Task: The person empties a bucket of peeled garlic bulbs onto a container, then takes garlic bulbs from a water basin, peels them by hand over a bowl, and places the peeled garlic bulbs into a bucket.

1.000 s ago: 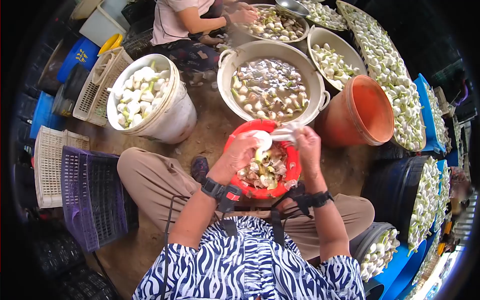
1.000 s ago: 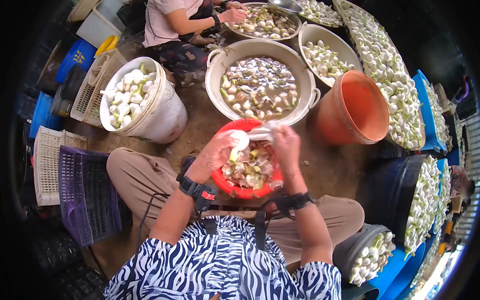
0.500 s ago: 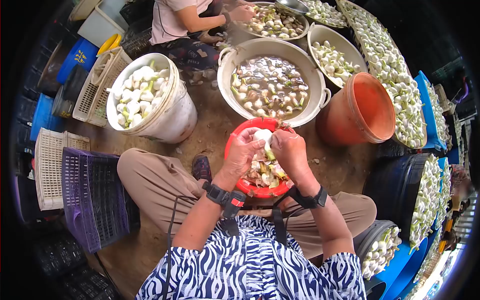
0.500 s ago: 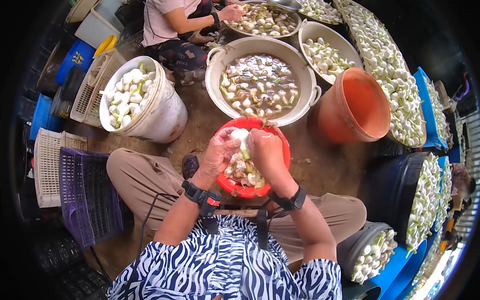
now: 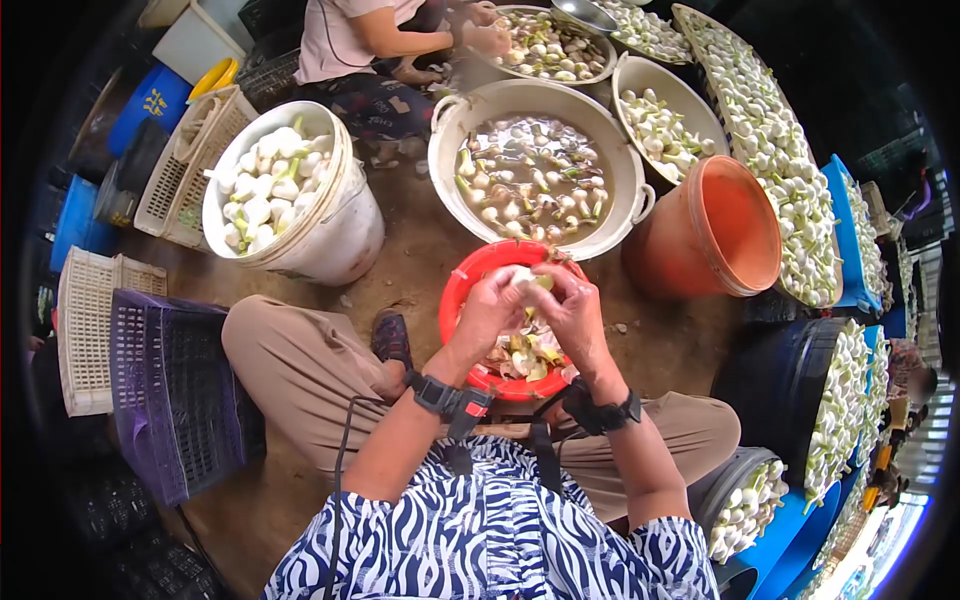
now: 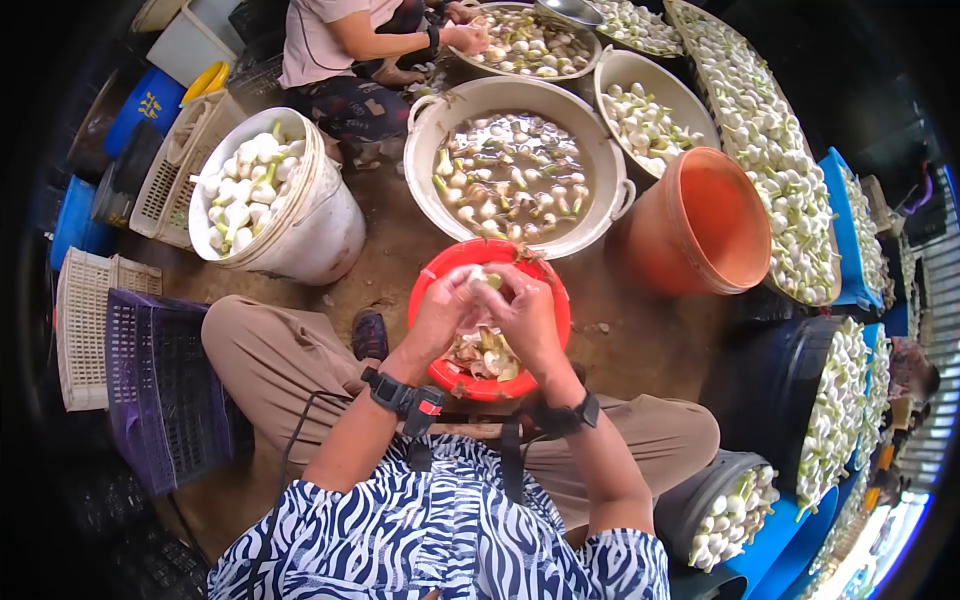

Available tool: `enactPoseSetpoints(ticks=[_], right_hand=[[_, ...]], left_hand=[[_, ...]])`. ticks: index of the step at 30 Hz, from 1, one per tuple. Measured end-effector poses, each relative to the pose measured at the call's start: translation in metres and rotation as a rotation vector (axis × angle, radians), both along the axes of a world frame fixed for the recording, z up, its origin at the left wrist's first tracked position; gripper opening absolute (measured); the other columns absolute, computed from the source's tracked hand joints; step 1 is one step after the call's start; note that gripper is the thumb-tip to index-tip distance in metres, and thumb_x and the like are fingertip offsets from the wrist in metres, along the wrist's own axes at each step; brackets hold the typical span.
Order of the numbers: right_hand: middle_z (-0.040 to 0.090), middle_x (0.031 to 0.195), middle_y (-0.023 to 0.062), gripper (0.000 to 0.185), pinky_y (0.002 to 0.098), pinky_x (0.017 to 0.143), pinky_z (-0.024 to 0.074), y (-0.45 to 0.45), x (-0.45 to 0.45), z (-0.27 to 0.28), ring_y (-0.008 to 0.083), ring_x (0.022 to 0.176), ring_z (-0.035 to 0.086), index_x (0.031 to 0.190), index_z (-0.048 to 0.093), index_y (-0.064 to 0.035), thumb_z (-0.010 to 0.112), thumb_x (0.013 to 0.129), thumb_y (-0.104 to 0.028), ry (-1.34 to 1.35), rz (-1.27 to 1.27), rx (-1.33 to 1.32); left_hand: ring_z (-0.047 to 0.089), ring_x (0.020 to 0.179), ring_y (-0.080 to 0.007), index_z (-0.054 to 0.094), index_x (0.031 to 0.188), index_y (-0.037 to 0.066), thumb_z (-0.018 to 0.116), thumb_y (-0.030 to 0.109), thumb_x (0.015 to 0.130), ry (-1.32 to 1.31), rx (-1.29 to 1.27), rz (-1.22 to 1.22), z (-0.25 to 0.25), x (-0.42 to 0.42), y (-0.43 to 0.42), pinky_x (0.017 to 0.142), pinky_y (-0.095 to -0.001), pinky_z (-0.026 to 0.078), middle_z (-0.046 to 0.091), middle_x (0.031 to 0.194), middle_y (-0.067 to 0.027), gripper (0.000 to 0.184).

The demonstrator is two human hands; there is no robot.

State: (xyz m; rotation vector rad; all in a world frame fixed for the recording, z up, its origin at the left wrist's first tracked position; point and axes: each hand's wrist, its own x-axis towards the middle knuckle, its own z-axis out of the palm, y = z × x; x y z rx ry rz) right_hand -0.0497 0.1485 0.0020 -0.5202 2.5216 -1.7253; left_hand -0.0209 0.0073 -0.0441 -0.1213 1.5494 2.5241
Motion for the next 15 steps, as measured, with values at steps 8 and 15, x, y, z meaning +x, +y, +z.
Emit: enactPoseSetpoints(ticks=[8, 15], right_hand=[[0.057, 0.061, 0.0018, 0.013, 0.0178, 0.043, 0.0383, 0.045, -0.019, -0.001, 0.0047, 0.047, 0.049, 0.088, 0.060, -0.0019, 0.052, 0.089, -0.012, -0.549, -0.043, -0.538], [0.056, 0.066, 0.0048, 0.011, 0.0199, 0.042, 0.0409, 0.173, -0.097, 0.058, 0.0077, 0.054, 0.052, 0.095, 0.058, -0.0014, 0.053, 0.090, -0.009, 0.077, -0.624, -0.313]], left_hand=[[0.043, 0.055, 0.0003, 0.061, 0.102, 0.001, 0.051, 0.006, 0.088, -0.153, -0.029, -0.034, 0.010, -0.017, -0.004, 0.046, -0.0156, 0.032, 0.055, 0.072, 0.0043, 0.018], [0.058, 0.094, -0.0326, 0.068, 0.092, 0.007, 0.066, 0.018, 0.071, 0.500, -1.345, -0.343, -0.049, -0.019, 0.010, 0.077, -0.0387, 0.047, 0.060, 0.101, -0.0189, 0.023]])
